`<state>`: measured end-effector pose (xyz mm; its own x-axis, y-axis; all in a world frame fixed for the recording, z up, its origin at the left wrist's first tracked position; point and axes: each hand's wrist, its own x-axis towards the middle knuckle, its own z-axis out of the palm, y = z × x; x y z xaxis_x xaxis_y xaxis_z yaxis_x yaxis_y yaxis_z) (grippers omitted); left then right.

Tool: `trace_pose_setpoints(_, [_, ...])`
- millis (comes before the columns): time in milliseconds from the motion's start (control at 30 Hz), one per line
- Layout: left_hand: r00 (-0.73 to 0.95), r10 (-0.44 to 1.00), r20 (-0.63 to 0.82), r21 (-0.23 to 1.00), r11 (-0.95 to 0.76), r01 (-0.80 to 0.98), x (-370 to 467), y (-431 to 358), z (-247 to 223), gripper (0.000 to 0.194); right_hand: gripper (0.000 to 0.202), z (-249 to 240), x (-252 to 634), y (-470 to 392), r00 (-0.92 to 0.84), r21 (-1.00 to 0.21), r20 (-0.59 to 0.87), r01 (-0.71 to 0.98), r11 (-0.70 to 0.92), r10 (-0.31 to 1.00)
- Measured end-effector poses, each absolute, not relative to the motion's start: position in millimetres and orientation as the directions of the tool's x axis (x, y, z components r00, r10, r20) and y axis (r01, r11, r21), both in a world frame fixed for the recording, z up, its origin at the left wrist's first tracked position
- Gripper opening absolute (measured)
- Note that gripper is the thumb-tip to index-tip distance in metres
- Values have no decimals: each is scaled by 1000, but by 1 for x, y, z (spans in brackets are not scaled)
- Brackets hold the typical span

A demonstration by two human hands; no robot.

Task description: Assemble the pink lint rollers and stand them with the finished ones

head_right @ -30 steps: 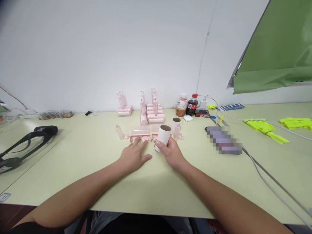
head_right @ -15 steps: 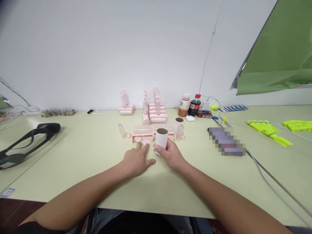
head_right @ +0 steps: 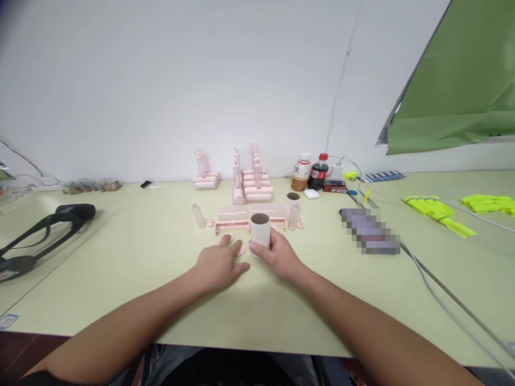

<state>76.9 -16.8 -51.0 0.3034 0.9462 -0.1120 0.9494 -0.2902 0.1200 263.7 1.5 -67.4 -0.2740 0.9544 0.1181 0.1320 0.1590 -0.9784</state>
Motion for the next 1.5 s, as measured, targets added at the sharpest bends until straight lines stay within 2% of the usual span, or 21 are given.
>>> trace_pose_setpoints(167, [394, 918, -50, 103, -388, 916, 72, -21, -49, 33, 44, -69, 264, 2, -302, -971, 109, 169, 166, 947])
trace_pose_setpoints(267, [521, 853, -38, 126, -513, 849, 70, -14, -49, 24, 44, -67, 263, 1, -314, -965, 116, 190, 182, 942])
trace_pose_setpoints(367, [606, 793, -63, 124, -596, 793, 70, -9, -49, 24, 43, -65, 263, 0, -321, -959, 120, 206, 193, 939])
trace_pose_setpoints(567, [627, 779, -13, 154, -618, 771, 66, -13, -46, 33, 43, -66, 265, 1, -305, -954, 117, 231, 192, 945])
trace_pose_setpoints(733, [653, 754, -74, 117, -643, 757, 58, -10, -41, 19, 42, -68, 266, 2, -314, -956, 100, 233, 179, 944])
trace_pose_setpoints(1167, [663, 748, -41, 150, -651, 744, 51, -4, -37, 18, 41, -69, 267, 3, -319, -955, 92, 241, 175, 943])
trace_pose_setpoints(1267, [605, 795, 45, 281, -591, 756, 48, -1, -33, 20, 38, -66, 266, 2, -326, -945, 102, 265, 194, 940])
trace_pose_setpoints(1367, [421, 890, 176, 553, -444, 705, 44, 6, -30, 25, 32, -62, 265, 1, -353, -922, 91, 324, 213, 931])
trace_pose_setpoints(1433, [278, 936, 216, 750, -342, 566, 43, 9, -29, 30, 27, -61, 265, 0, -370, -905, 76, 364, 220, 926])
trace_pose_setpoints(1500, [212, 950, 231, 879, -297, 372, 43, 11, -30, 33, 28, -60, 264, -2, -398, -889, 68, 392, 237, 915])
